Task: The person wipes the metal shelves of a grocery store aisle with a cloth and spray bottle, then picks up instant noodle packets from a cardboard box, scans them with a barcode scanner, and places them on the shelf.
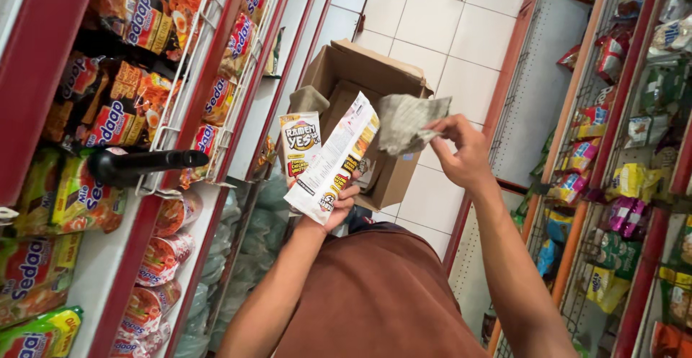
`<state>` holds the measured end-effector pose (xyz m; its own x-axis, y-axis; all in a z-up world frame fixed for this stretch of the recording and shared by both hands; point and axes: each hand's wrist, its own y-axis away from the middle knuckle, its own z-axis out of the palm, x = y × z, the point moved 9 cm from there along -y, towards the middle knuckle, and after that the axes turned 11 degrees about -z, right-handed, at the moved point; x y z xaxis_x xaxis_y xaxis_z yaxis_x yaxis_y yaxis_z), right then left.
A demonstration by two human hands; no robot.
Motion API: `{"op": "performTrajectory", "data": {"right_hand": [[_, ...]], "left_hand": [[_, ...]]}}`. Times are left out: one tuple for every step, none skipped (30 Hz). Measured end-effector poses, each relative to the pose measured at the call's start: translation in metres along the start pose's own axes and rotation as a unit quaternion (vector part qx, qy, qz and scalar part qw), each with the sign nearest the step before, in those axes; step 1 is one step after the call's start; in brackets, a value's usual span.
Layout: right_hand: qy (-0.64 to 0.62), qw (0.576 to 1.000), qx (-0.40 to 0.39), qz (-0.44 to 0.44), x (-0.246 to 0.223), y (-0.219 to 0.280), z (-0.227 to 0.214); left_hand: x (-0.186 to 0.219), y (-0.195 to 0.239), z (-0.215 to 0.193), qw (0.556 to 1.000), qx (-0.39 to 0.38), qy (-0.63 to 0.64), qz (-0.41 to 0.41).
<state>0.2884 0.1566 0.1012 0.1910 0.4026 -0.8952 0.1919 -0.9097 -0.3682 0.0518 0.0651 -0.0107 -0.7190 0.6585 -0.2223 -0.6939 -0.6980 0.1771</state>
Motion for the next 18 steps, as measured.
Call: {"op": "performTrajectory", "data": {"right_hand": [[0.041, 0.998, -0.028, 0.045, 0.022, 0.009, -0.001], [0.082, 0.991, -0.057, 0.091, 0.045, 0.020, -0.001], [0.121, 0.979, -0.086, 0.136, 0.068, 0.032, 0.001], [0.183, 0.960, -0.128, 0.167, 0.088, 0.043, 0.005], [0.243, 0.934, -0.170, 0.197, 0.105, 0.056, 0.009], [0.302, 0.902, -0.211, 0.225, 0.118, 0.068, 0.011], [0.333, 0.908, -0.193, 0.163, 0.111, 0.068, 0.013], [0.362, 0.910, -0.177, 0.098, 0.100, 0.067, 0.018], [0.389, 0.907, -0.160, 0.032, 0.086, 0.065, 0.025], [0.344, 0.930, -0.124, 0.039, 0.081, 0.062, 0.026], [0.297, 0.950, -0.088, 0.046, 0.075, 0.059, 0.027], [0.248, 0.966, -0.053, 0.051, 0.069, 0.053, 0.030], [0.114, 0.984, -0.025, 0.133, 0.077, 0.049, 0.036], [-0.022, 0.977, 0.002, 0.213, 0.086, 0.044, 0.047], [-0.156, 0.944, 0.028, 0.290, 0.091, 0.044, 0.060], [-0.213, 0.939, 0.035, 0.267, 0.082, 0.033, 0.067], [-0.270, 0.931, 0.042, 0.243, 0.073, 0.023, 0.075], [-0.325, 0.918, 0.047, 0.221, 0.064, 0.013, 0.082]], "left_hand": [[0.001, -0.003, -0.008, 1.000, 0.015, 0.000, -0.003], [0.001, -0.004, -0.016, 0.999, 0.031, 0.001, -0.005], [0.000, -0.005, -0.021, 0.999, 0.032, 0.000, -0.010], [-0.002, -0.008, -0.026, 0.999, 0.033, -0.001, -0.014], [-0.004, -0.009, -0.030, 0.999, 0.033, -0.002, -0.019], [-0.006, -0.011, -0.031, 0.999, 0.032, -0.006, -0.020], [-0.008, -0.011, -0.031, 0.999, 0.031, -0.010, -0.021], [-0.009, -0.012, -0.029, 0.999, 0.029, -0.015, -0.019], [-0.012, -0.012, -0.026, 0.999, 0.031, -0.011, -0.034], [-0.016, -0.011, -0.022, 0.998, 0.032, -0.005, -0.047], [-0.021, -0.009, -0.018, 0.998, 0.033, 0.001, -0.061], [-0.023, -0.008, -0.007, 0.998, 0.003, -0.012, -0.068], [-0.025, -0.006, 0.004, 0.997, -0.026, -0.026, -0.074], [-0.027, -0.004, 0.015, 0.994, -0.055, -0.040, -0.080], [-0.028, -0.001, 0.022, 0.990, -0.065, -0.085, -0.090], [-0.027, 0.003, 0.029, 0.984, -0.073, -0.131, -0.099], [-0.026, 0.006, 0.035, 0.975, -0.080, -0.177, -0.107], [-0.018, 0.006, 0.029, 0.949, -0.016, -0.305, -0.078]]}}
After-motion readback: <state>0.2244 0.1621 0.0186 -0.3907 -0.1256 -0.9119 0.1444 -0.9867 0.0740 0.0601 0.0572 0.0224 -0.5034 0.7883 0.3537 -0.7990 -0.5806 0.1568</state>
